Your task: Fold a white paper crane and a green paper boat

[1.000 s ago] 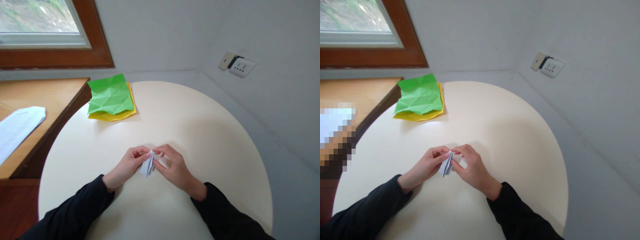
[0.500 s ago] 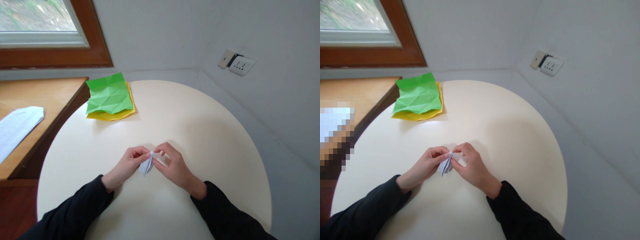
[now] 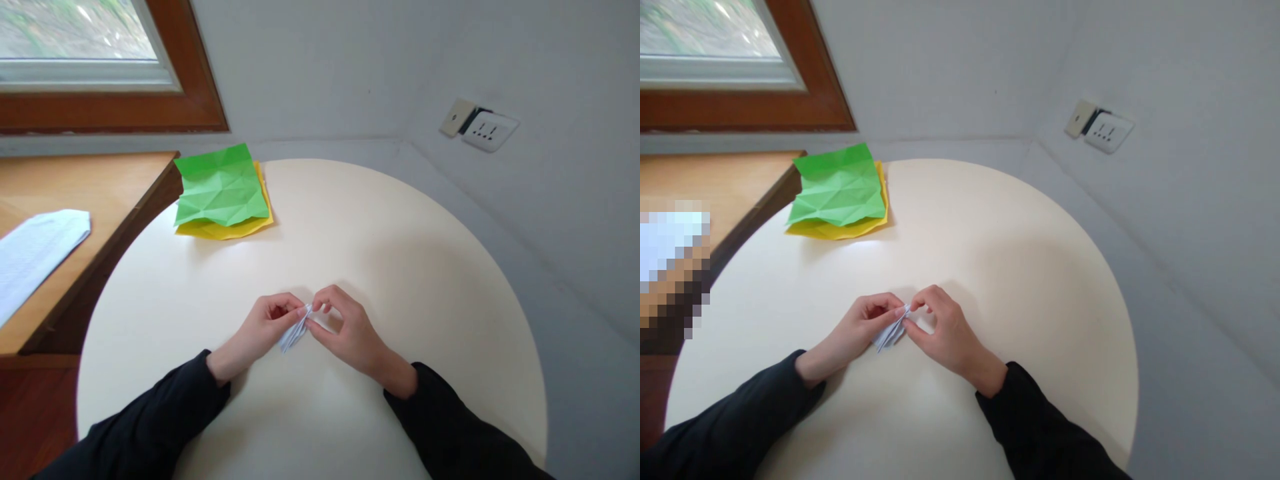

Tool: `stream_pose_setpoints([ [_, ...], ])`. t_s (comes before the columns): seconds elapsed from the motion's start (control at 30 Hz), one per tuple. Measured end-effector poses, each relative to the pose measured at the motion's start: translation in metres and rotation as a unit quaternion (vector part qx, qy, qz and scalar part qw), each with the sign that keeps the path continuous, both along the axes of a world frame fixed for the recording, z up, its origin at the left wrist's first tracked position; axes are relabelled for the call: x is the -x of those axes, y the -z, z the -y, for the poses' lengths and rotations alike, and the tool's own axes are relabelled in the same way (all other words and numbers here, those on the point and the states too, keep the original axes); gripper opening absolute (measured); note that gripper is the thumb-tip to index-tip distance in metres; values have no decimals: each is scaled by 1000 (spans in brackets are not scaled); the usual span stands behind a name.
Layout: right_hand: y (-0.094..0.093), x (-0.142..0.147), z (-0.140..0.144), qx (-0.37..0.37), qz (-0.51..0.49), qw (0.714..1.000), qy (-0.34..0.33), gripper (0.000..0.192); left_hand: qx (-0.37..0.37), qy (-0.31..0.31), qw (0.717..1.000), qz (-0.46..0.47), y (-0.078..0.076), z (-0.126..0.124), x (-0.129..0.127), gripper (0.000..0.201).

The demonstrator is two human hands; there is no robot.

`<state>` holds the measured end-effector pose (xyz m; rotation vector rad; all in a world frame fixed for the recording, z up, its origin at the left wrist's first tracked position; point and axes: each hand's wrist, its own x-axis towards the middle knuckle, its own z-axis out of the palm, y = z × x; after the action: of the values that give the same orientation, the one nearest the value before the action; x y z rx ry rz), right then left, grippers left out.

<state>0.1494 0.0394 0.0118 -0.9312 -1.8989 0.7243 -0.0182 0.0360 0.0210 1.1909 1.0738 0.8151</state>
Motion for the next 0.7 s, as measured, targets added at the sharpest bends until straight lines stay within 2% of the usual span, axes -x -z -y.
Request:
stream_pose_setpoints([
  [0.5, 0, 0, -1, -4, 0, 1000, 10, 7, -24, -9, 999, -28, -2, 2, -1, 39],
  [0.7, 2, -1, -1, 25, 0, 1000, 12, 7, -12, -1, 1000, -19, 0, -1, 1, 37],
])
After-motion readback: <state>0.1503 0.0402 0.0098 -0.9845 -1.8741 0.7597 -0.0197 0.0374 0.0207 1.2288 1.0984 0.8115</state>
